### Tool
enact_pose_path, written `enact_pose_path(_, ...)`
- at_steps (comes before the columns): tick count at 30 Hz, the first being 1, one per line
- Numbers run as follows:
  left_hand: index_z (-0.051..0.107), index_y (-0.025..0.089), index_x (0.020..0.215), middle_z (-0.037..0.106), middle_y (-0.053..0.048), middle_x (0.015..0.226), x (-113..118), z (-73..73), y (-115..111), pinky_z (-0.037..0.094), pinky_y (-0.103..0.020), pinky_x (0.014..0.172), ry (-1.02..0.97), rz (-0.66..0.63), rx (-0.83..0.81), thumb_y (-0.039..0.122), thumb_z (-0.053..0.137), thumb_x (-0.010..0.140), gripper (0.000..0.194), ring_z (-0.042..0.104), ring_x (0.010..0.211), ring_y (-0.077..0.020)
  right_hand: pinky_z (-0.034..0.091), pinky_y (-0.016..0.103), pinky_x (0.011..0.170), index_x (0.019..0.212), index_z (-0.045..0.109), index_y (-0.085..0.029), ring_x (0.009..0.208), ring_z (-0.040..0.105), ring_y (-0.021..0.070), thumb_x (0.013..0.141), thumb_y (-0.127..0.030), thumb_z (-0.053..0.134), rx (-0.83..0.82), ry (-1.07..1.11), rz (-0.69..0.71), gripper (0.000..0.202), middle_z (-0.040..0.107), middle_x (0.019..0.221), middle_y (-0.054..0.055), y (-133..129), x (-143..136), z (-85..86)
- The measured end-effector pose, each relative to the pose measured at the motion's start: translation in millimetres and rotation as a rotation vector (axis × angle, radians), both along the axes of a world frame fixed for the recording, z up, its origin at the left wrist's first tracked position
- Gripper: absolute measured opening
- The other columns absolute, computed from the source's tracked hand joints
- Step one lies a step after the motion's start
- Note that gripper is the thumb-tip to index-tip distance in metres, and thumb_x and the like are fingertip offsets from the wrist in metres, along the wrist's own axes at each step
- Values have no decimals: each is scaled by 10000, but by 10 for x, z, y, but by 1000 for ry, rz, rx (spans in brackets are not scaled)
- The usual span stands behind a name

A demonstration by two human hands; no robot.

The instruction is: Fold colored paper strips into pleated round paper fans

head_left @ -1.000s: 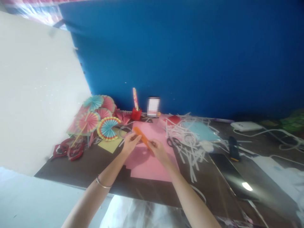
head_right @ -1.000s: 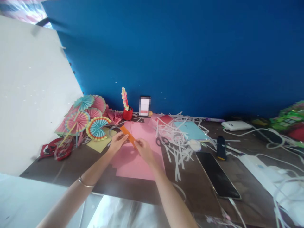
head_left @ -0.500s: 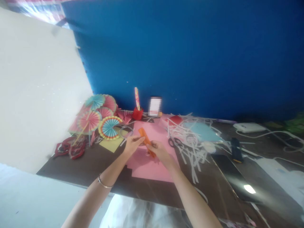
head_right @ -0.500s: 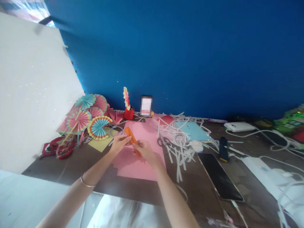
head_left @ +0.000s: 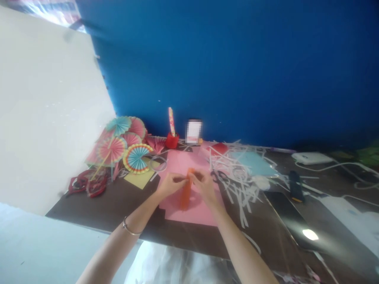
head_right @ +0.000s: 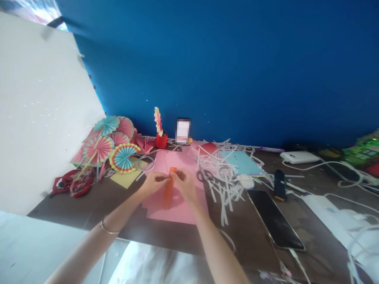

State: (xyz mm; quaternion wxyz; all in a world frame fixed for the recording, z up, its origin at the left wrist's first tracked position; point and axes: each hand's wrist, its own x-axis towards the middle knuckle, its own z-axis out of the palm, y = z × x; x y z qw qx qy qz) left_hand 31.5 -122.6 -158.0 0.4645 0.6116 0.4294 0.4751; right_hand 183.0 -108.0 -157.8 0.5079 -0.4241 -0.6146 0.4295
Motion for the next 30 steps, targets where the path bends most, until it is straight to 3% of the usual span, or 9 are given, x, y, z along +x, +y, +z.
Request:
enact_pose_path(5, 716, 124, 767, 691, -72, 708, 8, -56, 37, 458, -243, 587, 14, -16, -46, 408, 628, 704, 304, 595, 610, -153, 351, 221, 438, 650, 571, -170, 460, 409, 90, 704, -466, 628, -89, 19, -28, 306, 481, 525, -26, -16, 18, 60)
enact_pose_path(10, 709, 122, 694, 650, -39, 601, -12, -82, 71, 406, -217, 519, 11, 13, -74, 451, 645, 672, 336, 532, 528, -114, 361, 230, 443, 601, 559, -175, 449, 416, 97, 718, -520, 586, -88, 37, 6, 365, 451, 476, -29, -27, 10, 90)
enact_pose_path(22, 717, 116, 691, 647, -41, 602, -15, -76, 65, 379, -218, 509, 64, -33, -79, 471, 640, 667, 365, 511, 522, -108, 363, 229, 421, 643, 613, -167, 428, 423, 97, 707, -497, 614, -80, -19, -74, 336, 461, 459, -30, -24, 22, 92)
enact_pose_path(30, 723, 118, 715, 662, -51, 626, -14, -76, 72, 402, -217, 515, 13, -49, -137, 461, 678, 629, 356, 521, 521, -105, 366, 234, 430, 613, 582, -174, 420, 418, 97, 722, -501, 597, -64, 4, -29, 346, 451, 447, -36, -7, 43, 95)
